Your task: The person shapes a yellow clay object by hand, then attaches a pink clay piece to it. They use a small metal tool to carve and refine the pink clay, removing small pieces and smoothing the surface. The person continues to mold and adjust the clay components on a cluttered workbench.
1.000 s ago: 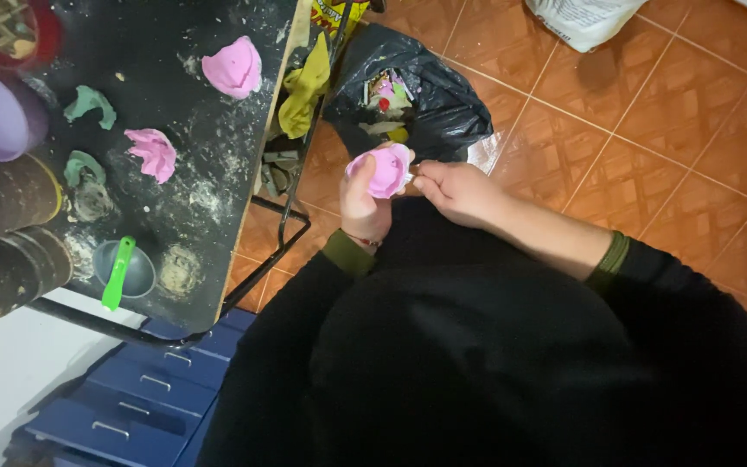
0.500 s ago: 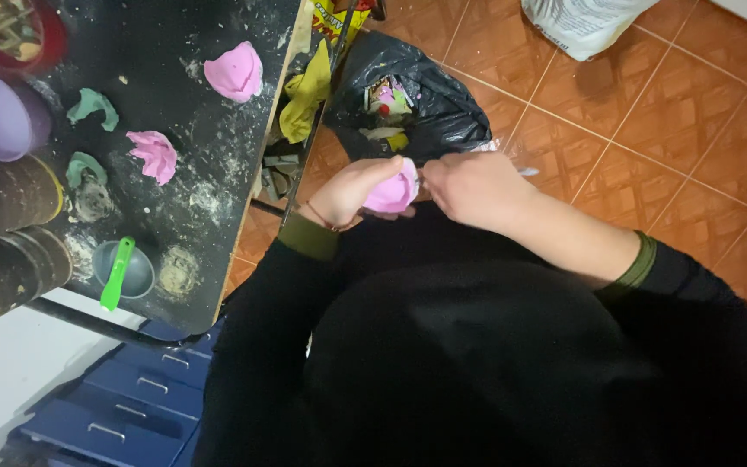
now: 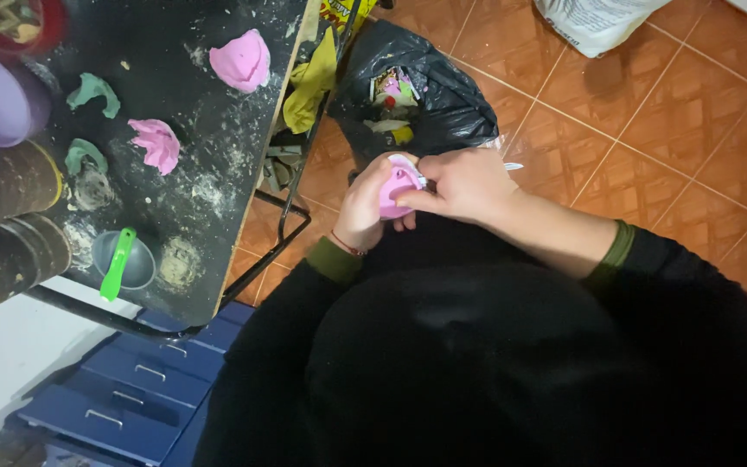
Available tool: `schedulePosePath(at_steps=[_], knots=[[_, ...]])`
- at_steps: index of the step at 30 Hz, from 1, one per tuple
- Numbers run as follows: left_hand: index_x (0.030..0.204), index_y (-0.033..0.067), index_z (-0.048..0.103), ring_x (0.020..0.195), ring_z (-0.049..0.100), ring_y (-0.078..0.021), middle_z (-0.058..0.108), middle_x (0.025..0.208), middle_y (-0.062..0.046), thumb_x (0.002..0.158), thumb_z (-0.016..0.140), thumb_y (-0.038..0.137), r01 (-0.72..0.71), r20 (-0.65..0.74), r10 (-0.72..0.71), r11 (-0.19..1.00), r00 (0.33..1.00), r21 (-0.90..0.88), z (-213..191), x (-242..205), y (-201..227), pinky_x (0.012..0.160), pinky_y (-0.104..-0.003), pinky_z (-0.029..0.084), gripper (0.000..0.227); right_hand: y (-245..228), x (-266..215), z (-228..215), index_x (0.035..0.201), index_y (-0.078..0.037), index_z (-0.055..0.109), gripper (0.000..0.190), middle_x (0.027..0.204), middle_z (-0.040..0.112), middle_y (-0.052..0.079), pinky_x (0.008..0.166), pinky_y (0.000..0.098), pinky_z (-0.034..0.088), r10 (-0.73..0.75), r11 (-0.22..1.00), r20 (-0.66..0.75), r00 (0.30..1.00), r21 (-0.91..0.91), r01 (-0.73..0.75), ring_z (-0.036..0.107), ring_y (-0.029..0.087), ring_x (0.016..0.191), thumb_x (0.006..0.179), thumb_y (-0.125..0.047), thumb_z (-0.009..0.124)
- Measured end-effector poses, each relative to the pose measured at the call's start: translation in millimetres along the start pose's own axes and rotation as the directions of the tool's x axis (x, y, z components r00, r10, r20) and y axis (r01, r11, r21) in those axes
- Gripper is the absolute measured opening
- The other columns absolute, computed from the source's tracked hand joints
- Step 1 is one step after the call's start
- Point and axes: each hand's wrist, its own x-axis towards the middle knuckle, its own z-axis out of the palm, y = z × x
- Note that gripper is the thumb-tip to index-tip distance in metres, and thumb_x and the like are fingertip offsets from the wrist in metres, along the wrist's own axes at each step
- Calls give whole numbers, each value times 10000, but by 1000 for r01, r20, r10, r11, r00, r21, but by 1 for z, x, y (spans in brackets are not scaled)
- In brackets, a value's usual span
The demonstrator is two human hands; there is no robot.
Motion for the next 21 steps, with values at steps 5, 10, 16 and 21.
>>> schedulePosePath(at_steps=[5, 10, 16, 21], knots=[[1419, 68, 478, 642, 697, -233, 706, 929, -121, 1037, 362, 395, 139, 13, -139, 983, 990, -122, -1, -2, 15, 533, -313, 553, 515, 12, 3, 29, 840, -167, 761, 523, 789, 735, 59, 561, 423, 553, -99, 991, -74, 992, 79, 105, 721, 300, 681, 889, -669, 624], [1486, 38, 468, 683, 696, -215, 705, 937, -108, 1038, 343, 382, 103, 96, -96, 992, 991, -70, -19, -2, 13, 542, -295, 541, 579, -2, 14, 17, 797, -153, 729, 531, 776, 728, 70, 577, 420, 553, -168, 986, -78, 983, -7, 168, 719, 299, 691, 915, -657, 607], [1409, 28, 553, 699, 652, -174, 683, 918, -86, 1077, 347, 381, 6, 17, -7, 997, 1000, 79, -22, -2, 16, 568, -275, 507, 526, -21, 22, 4, 735, -129, 707, 636, 702, 711, 77, 549, 409, 553, -96, 979, 12, 995, -177, 97, 716, 278, 631, 908, -724, 565], [1266, 54, 596, 788, 628, -136, 661, 949, -53, 1090, 380, 380, -27, -97, 33, 998, 995, 53, -38, 17, -24, 658, -277, 531, 429, -7, 26, 23, 729, -152, 714, 619, 653, 688, 73, 511, 416, 541, -54, 980, -1, 999, -193, 53, 705, 276, 595, 926, -714, 545]])
